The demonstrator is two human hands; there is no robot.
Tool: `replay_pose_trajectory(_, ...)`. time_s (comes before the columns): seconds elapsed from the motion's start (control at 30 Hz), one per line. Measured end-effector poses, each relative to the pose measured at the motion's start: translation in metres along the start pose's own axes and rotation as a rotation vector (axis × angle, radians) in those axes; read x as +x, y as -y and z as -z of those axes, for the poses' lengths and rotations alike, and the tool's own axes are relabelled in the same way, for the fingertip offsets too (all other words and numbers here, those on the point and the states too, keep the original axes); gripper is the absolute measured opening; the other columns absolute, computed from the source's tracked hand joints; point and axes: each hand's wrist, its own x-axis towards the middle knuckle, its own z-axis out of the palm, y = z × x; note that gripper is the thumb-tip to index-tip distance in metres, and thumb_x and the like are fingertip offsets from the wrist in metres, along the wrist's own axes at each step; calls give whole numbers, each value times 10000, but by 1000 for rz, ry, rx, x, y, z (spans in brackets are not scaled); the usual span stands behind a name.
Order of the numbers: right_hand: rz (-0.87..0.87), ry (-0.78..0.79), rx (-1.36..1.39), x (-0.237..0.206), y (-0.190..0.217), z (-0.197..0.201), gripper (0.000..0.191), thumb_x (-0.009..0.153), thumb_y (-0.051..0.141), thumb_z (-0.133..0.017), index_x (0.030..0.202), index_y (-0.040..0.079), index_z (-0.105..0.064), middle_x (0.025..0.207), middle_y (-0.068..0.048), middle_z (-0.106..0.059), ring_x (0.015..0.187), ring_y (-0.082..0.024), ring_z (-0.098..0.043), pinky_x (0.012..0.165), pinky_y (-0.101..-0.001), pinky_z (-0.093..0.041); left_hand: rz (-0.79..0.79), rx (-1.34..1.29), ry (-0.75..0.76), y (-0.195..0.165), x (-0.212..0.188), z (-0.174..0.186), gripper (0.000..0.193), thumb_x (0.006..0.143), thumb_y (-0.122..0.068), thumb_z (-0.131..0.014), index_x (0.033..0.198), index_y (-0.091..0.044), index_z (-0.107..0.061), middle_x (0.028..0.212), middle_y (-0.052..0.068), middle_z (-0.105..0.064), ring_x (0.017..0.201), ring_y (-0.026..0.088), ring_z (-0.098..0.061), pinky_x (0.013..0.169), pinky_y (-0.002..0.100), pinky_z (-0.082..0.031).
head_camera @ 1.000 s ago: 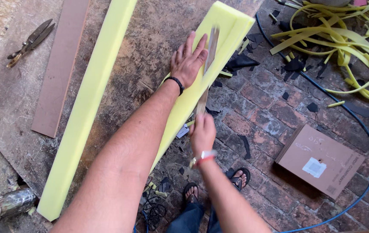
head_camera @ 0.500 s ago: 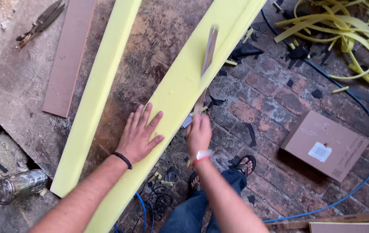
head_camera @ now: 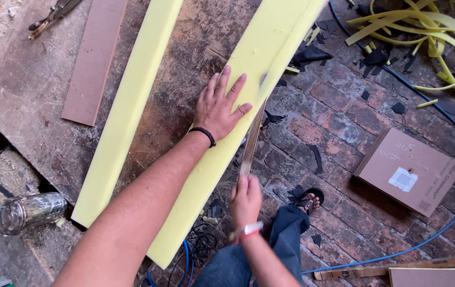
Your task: The person traces a template onto a yellow foam sheet using a metal ruler and a hammer, then cuts the foam along the traced line with a long knife. The cut foam strip is separated and set aside.
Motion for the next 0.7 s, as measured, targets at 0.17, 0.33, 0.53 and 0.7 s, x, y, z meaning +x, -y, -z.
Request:
replay_pose_trajectory(0.17,-367,92,203,33,25,-6,242,1073,244,-516,904,84,-581,602,-2,-484,440,-66,-413,393,-251,-337,-3,-85,-9,7,-3,-6,660,1049,-669,-330,1647,-405,-230,1748,70,-99,1578,360,-191,1244,569,-205)
replay_pose_trajectory(0.33,-30,64,4,-49,51,-6,231,1116,188,-510,922,77,-568,727,11,-539,595,-55,-490,506,-228,-434,21,-217,107,14,6,-5,670,1046,-639,-317,1646,-351,-235,1754,58,-56,1594,342,-118,1253,587,-126)
replay_pose_trajectory(0.53,-402,94,224,-84,-13,-4,206,1070,206,-496,925,80,-572,638,40,-490,470,-52,-438,404,-240,-348,-61,-154,134,33,-99,40,784,1021,-579,-400,1662,-170,-207,1728,93,-73,1617,331,-80,1306,545,-68)
replay_pose_trajectory(0.7,-255,81,254,-100,-21,-19,254,1121,219,-504,925,70,-565,707,33,-484,545,-43,-418,451,-226,-361,-139,66,98,36,-229,36,774,1000,-598,-404,1627,-188,-212,1694,176,-132,1551,387,-119,1230,576,-112)
